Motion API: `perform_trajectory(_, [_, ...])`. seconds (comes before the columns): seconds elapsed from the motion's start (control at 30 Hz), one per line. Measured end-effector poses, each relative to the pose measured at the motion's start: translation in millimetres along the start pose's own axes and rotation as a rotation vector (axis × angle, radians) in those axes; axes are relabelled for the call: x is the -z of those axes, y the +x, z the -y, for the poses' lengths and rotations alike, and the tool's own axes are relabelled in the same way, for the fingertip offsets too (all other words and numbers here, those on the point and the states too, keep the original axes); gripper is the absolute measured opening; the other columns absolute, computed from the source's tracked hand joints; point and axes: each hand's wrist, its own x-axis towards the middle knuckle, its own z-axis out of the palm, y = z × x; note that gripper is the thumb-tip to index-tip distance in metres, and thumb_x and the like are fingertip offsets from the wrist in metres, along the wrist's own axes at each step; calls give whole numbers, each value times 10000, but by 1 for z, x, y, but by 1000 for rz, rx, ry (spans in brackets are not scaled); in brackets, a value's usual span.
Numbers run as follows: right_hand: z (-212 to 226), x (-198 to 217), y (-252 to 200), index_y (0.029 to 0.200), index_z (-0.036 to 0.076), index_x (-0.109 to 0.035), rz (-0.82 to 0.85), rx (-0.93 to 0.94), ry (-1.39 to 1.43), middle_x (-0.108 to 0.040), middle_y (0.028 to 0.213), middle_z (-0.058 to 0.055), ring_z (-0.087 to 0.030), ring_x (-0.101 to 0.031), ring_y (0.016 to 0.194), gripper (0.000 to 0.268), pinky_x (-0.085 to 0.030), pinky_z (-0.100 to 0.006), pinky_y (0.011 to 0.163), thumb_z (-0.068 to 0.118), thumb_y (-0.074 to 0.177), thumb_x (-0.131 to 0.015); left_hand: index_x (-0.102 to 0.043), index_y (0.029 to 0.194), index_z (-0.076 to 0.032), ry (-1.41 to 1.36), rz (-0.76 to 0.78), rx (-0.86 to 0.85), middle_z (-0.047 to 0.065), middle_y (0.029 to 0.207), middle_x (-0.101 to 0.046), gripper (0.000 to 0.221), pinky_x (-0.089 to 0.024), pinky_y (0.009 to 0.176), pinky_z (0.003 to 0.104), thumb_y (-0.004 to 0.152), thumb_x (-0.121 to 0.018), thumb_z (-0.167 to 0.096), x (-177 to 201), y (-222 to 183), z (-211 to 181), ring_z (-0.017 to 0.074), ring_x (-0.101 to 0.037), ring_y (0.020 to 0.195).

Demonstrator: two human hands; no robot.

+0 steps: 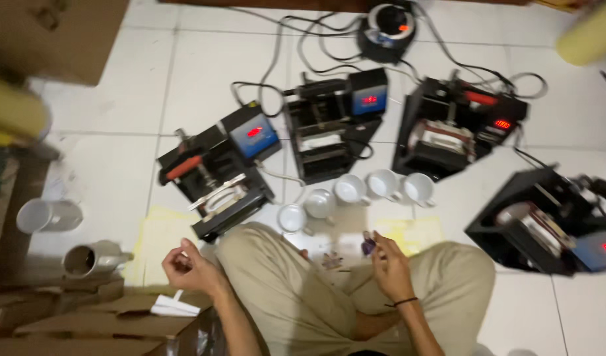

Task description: The person prepares mugs for printing by removing them from a box, peeling off plastic wrapping, and attaching printed paper designs using adhesive tape while operating heat press machines.

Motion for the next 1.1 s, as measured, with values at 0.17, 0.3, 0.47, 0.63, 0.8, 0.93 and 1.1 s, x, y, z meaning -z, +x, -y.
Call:
perform_trajectory(0.17, [-60, 28, -21, 1429, 34, -599, -171, -45, -24, -683, 1201, -204, -388, -708, 1036, 561, -632, -398, 787, 7, 870, -634, -671, 998, -54, -57, 203, -219, 62, 781, -531, 170, -433, 750, 271, 1017, -812, -148, -21, -45, -39, 143, -503, 731])
perform_trajectory(0.3, [-45, 39, -22, 1442, 108, -605, -284, -48, 116, -679, 1187, -175, -352, -716, 1008, 588, -636, -413, 788, 31, 864, -679, -683, 987, -112, -117, 496, -253, 54, 875, -617, 151, -465, 795, 293, 985, -811, -193, -54, -100, -29, 156, -563, 802])
perform_trajectory(0.47, [-53, 49, -17, 1367, 89, -658, -331, -18, 31, -709, 1140, -150, -318, -731, 952, 515, -621, -378, 781, 78, 856, -720, -703, 968, -119, -74, 887, -82, 44, 798, -635, 128, -481, 723, 315, 899, -800, -165, -86, -198, -62, 168, -565, 739])
perform_trajectory(0.63, [-63, 66, -40, 1327, 93, -693, -425, -50, 40, -723, 1147, -151, -349, -722, 1001, 492, -603, -426, 855, 82, 838, -736, -714, 927, -131, -24, 1219, -47, 15, 743, -634, 86, -468, 660, 271, 881, -785, -112, -89, -275, -88, 125, -544, 696])
perform_trajectory(0.8, [-83, 80, -66, 1312, 27, -676, -443, -73, 101, -716, 1119, -181, -372, -727, 955, 430, -610, -441, 823, 43, 883, -679, -718, 915, -115, 90, 1492, -23, 19, 738, -684, 49, -472, 609, 238, 890, -759, -114, -82, -325, -76, 112, -588, 661])
perform_trajectory(0.93, [-89, 80, -67, 1267, 55, -694, -474, -8, 147, -709, 1032, -126, -321, -739, 871, 377, -633, -385, 755, 10, 897, -638, -724, 905, -99, 173, 1600, -1, 63, 758, -704, 58, -492, 592, 261, 886, -769, -128, -73, -352, -60, 148, -618, 645])
perform_trajectory(1.1, [-84, 84, -64, 1181, 20, -704, -492, 32, 98, -698, 965, -131, -303, -739, 799, 301, -633, -375, 692, -21, 889, -645, -717, 920, -109, 234, 1648, 51, 36, 773, -688, 46, -514, 587, 254, 909, -746, -143, -64, -366, -42, 144, -631, 658])
